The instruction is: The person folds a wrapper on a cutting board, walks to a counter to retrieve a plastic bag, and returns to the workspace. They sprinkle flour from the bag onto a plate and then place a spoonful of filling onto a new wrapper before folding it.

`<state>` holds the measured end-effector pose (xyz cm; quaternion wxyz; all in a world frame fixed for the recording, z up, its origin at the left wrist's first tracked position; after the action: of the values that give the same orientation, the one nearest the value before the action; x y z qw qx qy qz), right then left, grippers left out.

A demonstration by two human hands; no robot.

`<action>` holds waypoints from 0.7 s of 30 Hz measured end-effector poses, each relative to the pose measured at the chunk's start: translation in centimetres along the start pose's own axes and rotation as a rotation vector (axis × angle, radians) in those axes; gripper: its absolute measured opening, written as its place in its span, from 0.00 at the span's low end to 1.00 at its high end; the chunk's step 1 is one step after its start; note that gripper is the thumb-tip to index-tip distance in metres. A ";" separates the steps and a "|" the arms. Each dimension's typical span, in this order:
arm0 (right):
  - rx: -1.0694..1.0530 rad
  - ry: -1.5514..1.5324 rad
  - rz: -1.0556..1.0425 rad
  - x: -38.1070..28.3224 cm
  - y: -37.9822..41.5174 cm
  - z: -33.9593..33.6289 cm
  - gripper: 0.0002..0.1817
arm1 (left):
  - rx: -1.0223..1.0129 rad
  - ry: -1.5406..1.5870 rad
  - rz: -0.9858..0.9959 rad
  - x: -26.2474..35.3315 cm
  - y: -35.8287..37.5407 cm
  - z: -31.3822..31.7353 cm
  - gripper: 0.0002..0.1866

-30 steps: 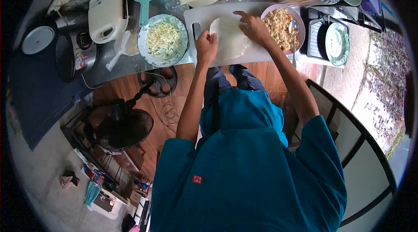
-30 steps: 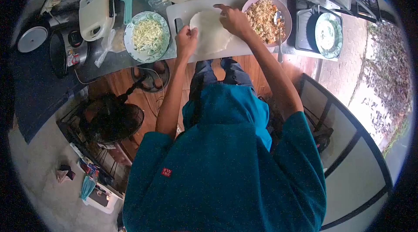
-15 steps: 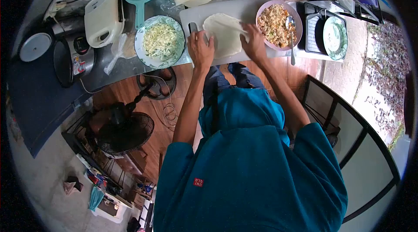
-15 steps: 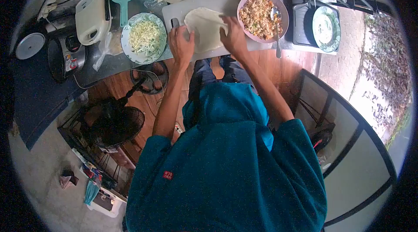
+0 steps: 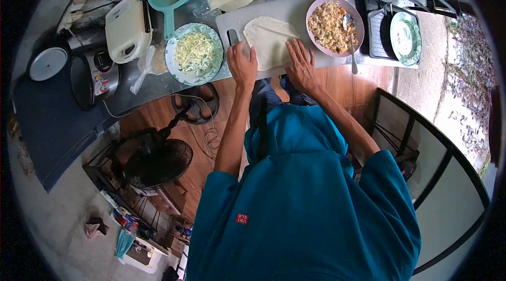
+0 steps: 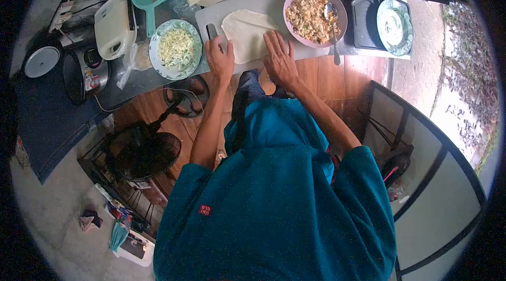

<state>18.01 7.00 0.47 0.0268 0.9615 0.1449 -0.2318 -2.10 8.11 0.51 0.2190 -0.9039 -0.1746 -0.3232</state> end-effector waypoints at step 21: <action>0.497 -1.002 1.057 14.9 6.8 -10.0 0.25 | -0.239 0.334 -0.102 9.3 5.4 1.9 0.17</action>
<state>37.01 5.65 2.53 -0.0205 0.6610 -0.4198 -0.6216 8.16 6.14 3.83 0.1194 -0.8474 -0.1416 -0.4975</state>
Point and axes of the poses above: each hand's wrist, its own y-axis away from the middle knuckle, its own z-axis out of the palm, x = y × z, the point moved 6 cm from there along -y, towards the middle knuckle, and after that the axes turned 12 degrees about x, right-handed, at the moved point
